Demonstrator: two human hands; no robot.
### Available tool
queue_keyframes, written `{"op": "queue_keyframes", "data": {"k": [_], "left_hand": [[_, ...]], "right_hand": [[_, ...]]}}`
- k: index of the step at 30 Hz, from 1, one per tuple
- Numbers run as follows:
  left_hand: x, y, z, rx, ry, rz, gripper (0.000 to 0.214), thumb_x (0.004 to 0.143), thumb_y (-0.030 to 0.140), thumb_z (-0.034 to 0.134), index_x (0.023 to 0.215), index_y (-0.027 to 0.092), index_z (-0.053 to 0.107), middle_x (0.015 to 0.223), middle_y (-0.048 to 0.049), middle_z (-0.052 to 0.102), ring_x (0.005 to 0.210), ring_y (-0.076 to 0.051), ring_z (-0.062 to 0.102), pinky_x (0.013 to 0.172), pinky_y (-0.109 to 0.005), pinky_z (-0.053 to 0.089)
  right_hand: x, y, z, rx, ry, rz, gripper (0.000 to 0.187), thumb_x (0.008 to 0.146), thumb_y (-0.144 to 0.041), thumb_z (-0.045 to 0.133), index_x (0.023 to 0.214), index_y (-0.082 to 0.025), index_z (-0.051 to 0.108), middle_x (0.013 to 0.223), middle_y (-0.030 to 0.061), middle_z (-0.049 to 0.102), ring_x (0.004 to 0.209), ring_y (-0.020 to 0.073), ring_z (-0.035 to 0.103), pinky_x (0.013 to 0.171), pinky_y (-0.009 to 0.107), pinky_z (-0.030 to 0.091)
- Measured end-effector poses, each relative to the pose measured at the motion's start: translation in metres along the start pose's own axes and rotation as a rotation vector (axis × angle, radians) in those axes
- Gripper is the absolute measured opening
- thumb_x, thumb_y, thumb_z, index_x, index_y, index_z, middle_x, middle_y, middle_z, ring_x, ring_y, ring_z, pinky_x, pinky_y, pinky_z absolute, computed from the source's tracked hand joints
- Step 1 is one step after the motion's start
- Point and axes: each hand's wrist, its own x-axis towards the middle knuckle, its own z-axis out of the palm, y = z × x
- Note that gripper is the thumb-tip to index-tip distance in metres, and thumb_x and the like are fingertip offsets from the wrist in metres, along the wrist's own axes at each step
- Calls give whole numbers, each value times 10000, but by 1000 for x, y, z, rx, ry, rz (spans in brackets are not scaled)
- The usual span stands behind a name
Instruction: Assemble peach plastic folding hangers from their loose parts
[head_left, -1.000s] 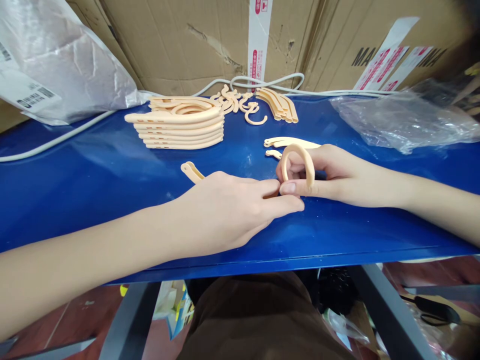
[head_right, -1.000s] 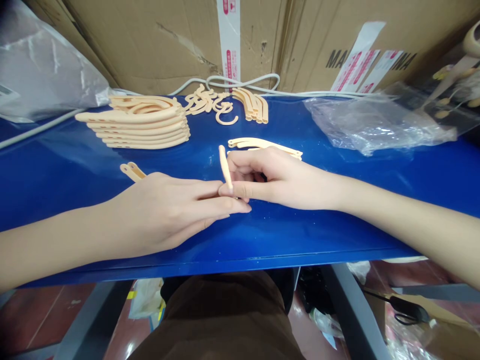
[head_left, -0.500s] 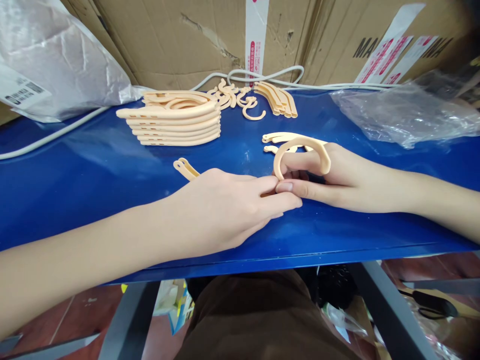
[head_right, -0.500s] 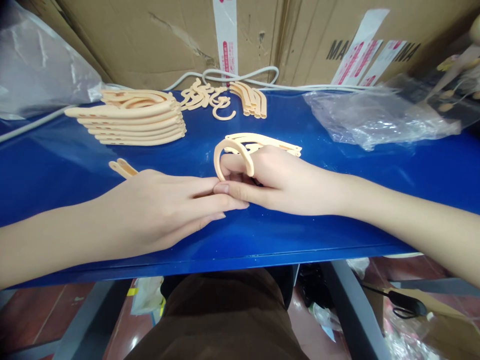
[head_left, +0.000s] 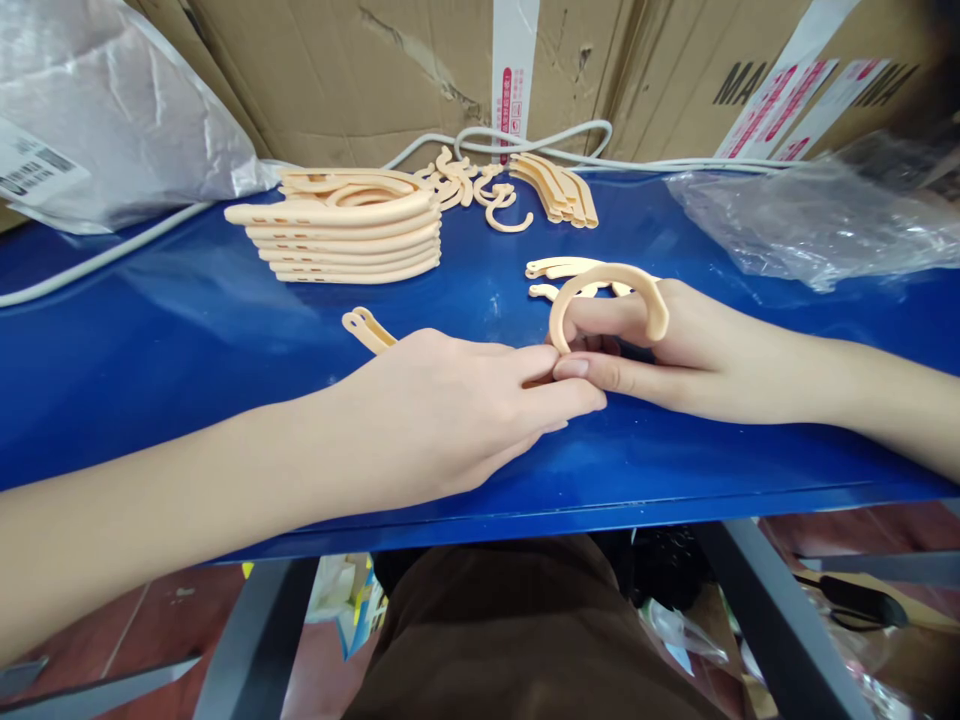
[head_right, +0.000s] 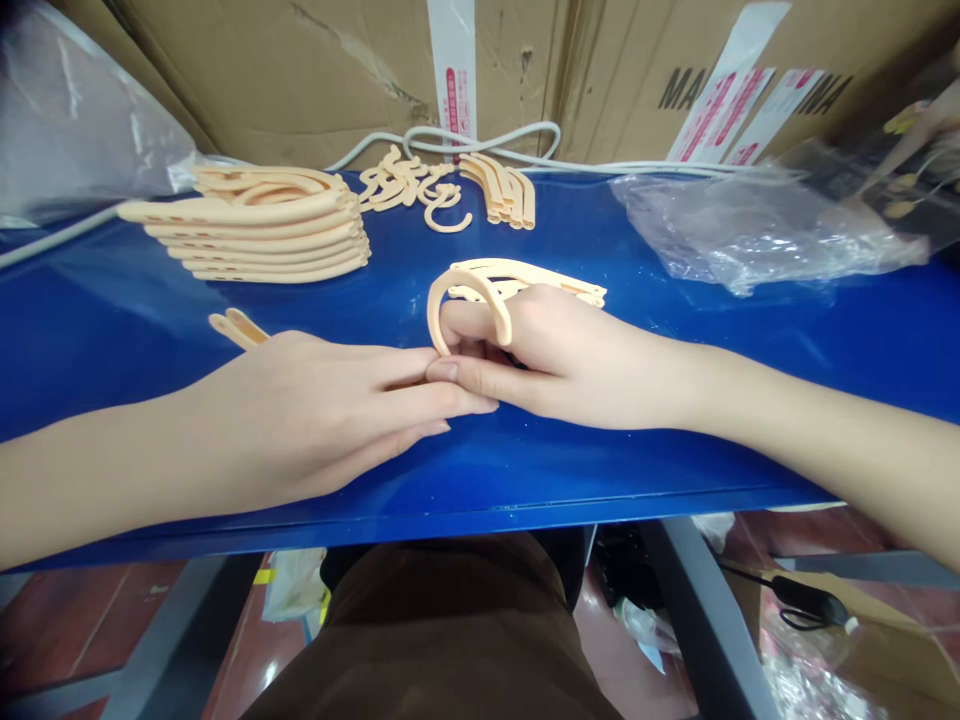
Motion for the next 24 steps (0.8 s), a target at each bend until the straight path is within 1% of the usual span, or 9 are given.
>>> {"op": "queue_keyframes", "data": {"k": [3, 6, 9, 13, 18, 21, 24], "left_hand": [[0, 0, 1, 8, 0, 2, 379, 1180, 130, 397, 1253, 188, 764, 1089, -44, 828, 868, -192, 790, 480, -359, 335], [1, -1, 0, 3, -16, 0, 374, 1175, 126, 402, 1256, 189, 762, 1082, -44, 828, 889, -197, 801, 469, -360, 324], [2, -1, -2, -4, -19, -5, 379, 1163, 104, 406, 1278, 183, 758, 1123, -54, 839, 911, -194, 804, 456, -362, 296], [2, 0, -3, 15, -26, -2, 423, 1143, 79, 366, 1272, 185, 755, 1133, -58, 843, 888, -187, 792, 452, -355, 274], [1, 2, -2, 30, -43, -10, 453, 1135, 78, 344, 1299, 200, 749, 1098, -49, 830, 856, -188, 780, 457, -353, 301], [1, 3, -2, 56, -48, -20, 458, 1136, 81, 337, 1303, 211, 744, 1092, -49, 823, 866, -185, 782, 460, -361, 289], [0, 4, -4, 80, -73, -32, 472, 1141, 98, 313, 1312, 233, 732, 1038, -35, 805, 827, -175, 770, 465, -352, 269]], "right_hand": [[-1, -1, 1, -16, 1, -2, 390, 1237, -487, 477, 1035, -204, 653, 904, 13, 675, 794, 145, 625, 714, 308, 472], [-1, -1, 1, -43, -4, -1, 418, 1239, -512, 455, 1049, -199, 656, 907, 20, 688, 778, 151, 629, 691, 316, 474], [-2, -1, 0, -59, 11, -33, 379, 1239, -476, 463, 1056, -199, 646, 918, 18, 675, 778, 150, 623, 695, 312, 490], [-2, -2, -2, -69, 0, -29, 366, 1241, -472, 466, 1042, -216, 636, 911, 16, 678, 779, 155, 630, 687, 314, 483], [-2, -3, -2, -98, 5, -43, 362, 1241, -478, 460, 1017, -234, 608, 945, 25, 672, 830, 170, 638, 735, 325, 490], [-2, -4, -3, -136, 4, -67, 382, 1250, -467, 435, 1042, -211, 627, 968, 36, 669, 850, 163, 641, 746, 318, 496], [-2, -5, -3, -160, 3, -95, 416, 1259, -455, 419, 1079, -172, 667, 970, 38, 672, 852, 151, 644, 746, 306, 502]]}}
